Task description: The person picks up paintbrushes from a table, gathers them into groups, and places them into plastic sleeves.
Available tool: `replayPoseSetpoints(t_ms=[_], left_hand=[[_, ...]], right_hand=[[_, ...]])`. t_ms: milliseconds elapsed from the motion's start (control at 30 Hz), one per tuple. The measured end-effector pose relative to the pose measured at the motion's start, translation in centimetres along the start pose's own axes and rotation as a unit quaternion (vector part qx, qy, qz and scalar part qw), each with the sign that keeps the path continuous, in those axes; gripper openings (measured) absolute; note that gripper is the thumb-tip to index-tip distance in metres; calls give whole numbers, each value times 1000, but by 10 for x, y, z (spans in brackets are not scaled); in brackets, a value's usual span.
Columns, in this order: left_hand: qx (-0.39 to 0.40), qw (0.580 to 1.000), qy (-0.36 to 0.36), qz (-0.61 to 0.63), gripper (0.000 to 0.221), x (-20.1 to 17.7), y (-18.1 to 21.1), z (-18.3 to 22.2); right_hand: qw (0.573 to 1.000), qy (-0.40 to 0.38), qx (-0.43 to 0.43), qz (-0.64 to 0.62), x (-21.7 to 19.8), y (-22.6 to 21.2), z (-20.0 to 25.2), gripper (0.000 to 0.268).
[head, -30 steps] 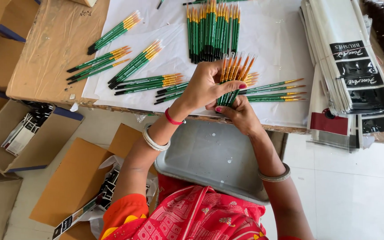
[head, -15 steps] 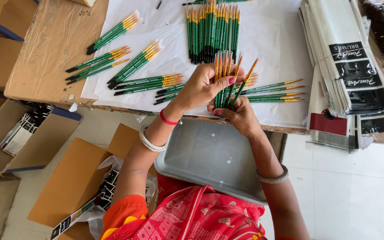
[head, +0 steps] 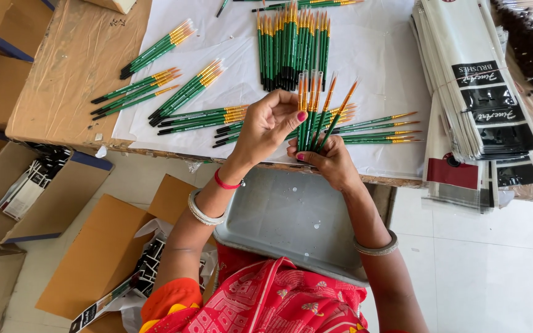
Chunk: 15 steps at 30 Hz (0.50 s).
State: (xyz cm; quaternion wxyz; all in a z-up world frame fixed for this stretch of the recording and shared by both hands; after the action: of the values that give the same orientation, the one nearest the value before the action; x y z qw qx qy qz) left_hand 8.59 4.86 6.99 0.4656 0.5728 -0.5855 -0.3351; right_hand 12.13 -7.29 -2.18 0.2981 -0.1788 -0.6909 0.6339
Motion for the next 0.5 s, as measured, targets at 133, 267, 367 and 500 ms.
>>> replayPoseSetpoints(t_ms=[133,267,367,500], left_hand=[[-12,998,26,-53,18,-13,-19,7],[85,992,95,-21,18,-24,27,-1],[106,977,180,44,17,-43,65,-7],[36,955,47,-292,18,-39,45,-39]], right_hand=[[1000,6,6,10,-2,2,0,24],[1000,1,2,-15,1,-2,0,28],[1000,-6,3,1,0,-1,4,29],[993,-58,-4,105,5,15,10,23]])
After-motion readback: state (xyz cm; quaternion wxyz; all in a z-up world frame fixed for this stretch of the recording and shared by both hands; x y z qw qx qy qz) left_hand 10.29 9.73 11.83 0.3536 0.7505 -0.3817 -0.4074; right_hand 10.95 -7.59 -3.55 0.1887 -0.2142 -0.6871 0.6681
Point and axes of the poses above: each hand's wrist, its own z-axis away from the middle knuckle, its own x-axis out of the palm, y = z × x, the point moved 10 cm from there along -z, towards the middle knuckle, and after that the axes turned 1 degree about z, right-handed, at the moved point
